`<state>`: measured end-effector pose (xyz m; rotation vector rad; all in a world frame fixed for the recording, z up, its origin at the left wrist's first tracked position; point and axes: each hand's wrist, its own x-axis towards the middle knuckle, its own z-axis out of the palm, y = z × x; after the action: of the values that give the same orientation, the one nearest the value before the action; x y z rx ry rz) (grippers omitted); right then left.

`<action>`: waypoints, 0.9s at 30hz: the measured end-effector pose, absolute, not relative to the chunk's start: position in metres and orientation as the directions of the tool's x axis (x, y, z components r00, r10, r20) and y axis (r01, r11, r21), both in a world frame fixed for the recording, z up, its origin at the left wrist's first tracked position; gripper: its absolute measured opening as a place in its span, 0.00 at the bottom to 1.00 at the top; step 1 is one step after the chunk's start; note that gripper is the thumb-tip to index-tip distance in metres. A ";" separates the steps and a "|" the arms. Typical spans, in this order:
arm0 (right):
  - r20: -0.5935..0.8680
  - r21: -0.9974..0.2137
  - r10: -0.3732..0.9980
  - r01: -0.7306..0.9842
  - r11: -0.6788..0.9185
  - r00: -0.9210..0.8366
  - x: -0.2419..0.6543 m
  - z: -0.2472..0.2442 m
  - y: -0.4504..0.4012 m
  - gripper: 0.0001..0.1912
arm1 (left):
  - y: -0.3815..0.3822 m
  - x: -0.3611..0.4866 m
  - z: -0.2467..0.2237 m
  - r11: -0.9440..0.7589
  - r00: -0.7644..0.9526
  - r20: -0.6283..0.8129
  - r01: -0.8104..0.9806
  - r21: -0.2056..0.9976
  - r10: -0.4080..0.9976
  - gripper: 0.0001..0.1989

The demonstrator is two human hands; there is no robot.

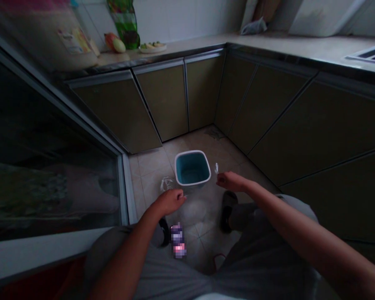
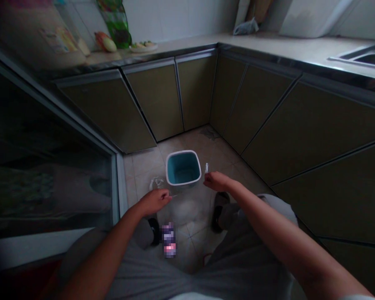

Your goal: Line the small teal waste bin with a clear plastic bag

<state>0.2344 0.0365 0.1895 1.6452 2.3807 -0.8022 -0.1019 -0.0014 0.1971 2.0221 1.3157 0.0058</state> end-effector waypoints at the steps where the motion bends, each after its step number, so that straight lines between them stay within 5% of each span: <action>1: -0.402 -0.373 0.820 0.890 0.261 -0.409 0.235 0.187 0.032 0.14 | -0.005 -0.102 0.191 -0.230 0.477 -0.366 0.805 0.547 0.799 0.15; 8: -0.552 -0.243 0.762 0.940 0.240 -0.338 0.231 0.164 0.023 0.15 | 0.003 -0.093 0.136 -0.288 0.461 -0.412 0.863 0.416 0.786 0.12; 15: -0.521 -0.231 0.786 0.941 0.246 -0.333 0.221 0.161 0.035 0.16 | 0.021 -0.102 0.110 -0.175 0.380 -0.408 0.872 0.457 0.830 0.11; 19: -0.405 -0.461 0.836 0.872 0.164 -0.371 0.214 0.170 0.043 0.22 | 0.038 -0.095 0.137 -0.117 0.398 -0.307 0.752 0.648 0.864 0.21; 23: -0.232 -0.780 0.924 0.625 0.010 -0.304 0.206 0.202 0.052 0.33 | 0.050 -0.084 0.217 -0.119 0.436 -0.131 0.501 0.857 0.891 0.31; 27: 0.109 -0.929 0.941 0.305 0.211 -0.321 0.202 0.274 0.037 0.35 | 0.027 -0.103 0.309 -0.245 0.559 0.118 0.158 0.956 0.821 0.35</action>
<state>0.2015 0.0366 0.2739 1.8948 2.8715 -1.8170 -0.1025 0.0269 0.3087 1.7317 0.8182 0.7792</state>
